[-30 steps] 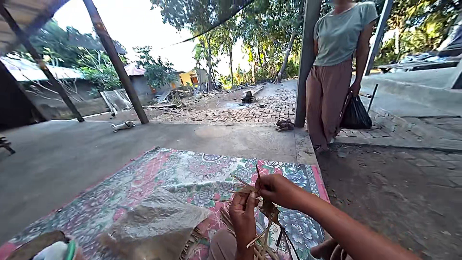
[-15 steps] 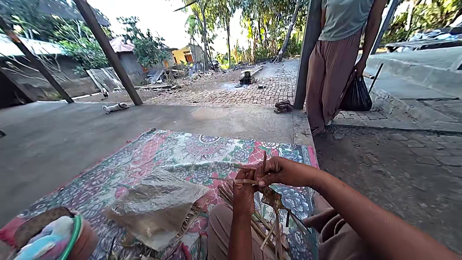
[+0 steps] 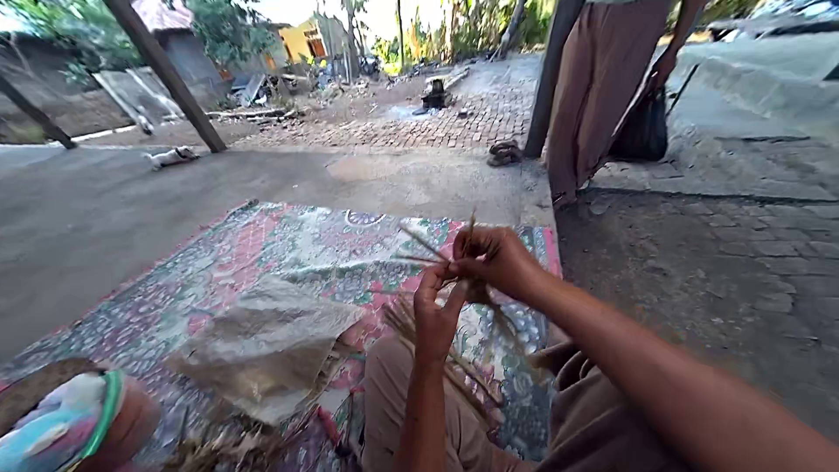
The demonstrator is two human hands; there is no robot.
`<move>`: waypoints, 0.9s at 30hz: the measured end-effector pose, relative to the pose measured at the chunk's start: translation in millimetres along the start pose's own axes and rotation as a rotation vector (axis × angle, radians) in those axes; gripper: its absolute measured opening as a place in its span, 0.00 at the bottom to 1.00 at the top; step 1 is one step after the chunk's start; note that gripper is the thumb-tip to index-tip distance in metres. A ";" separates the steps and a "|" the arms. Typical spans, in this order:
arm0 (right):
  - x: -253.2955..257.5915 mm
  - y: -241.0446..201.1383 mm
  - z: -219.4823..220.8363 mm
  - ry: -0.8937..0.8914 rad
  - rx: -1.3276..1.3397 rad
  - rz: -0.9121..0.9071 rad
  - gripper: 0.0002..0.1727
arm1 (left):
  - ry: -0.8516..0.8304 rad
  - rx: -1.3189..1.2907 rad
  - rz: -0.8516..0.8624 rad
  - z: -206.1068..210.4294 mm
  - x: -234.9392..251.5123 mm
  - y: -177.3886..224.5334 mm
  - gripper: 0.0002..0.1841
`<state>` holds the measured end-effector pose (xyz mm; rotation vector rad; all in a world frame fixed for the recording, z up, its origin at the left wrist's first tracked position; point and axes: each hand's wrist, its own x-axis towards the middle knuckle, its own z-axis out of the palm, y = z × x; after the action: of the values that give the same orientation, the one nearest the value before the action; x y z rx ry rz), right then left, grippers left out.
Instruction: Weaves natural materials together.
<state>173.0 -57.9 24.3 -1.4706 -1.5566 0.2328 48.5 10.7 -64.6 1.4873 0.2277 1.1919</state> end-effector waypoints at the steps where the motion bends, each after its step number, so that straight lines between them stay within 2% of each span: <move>1: 1.2 5.5 6.2 -0.004 -0.042 -0.003 0.04 | -0.002 0.019 0.017 -1.8 0.6 -3.7 0.18; 3: 2.9 12.7 17.7 -0.021 -0.080 0.009 0.07 | 0.006 -0.018 0.026 -4.1 -0.6 -8.8 0.17; 7: 5.5 13.6 24.8 -0.087 -0.026 0.078 0.09 | 0.064 -0.171 0.005 -12.8 -4.6 -21.8 0.08; 13: 8.3 15.4 5.7 -0.161 0.135 0.134 0.08 | 0.061 -0.190 -0.011 -32.0 -4.6 -34.4 0.06; 16: 7.4 12.8 -6.1 -0.137 0.120 0.137 0.08 | 0.060 -0.172 -0.030 -40.2 -4.4 -34.6 0.06; 18: 6.1 15.2 -9.0 -0.059 -0.007 0.065 0.08 | 0.044 -0.164 -0.073 -45.4 -3.4 -35.6 0.05; 21: 2.7 14.2 -7.9 -0.016 -0.436 -0.151 0.10 | -0.003 -0.101 -0.149 -50.6 -3.1 -31.4 0.05; 24: -1.9 11.2 4.1 -0.161 -0.618 -0.263 0.09 | -0.052 -0.053 -0.195 -48.9 -2.9 -25.5 0.05; 27: -6.4 10.7 14.2 -0.354 -0.683 -0.198 0.08 | -0.138 -0.029 -0.206 -49.8 -1.5 -26.3 0.05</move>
<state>169.0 -54.3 6.2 -1.8353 -2.1943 -0.1912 22.2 49.5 -95.8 1.4759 0.2624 0.9213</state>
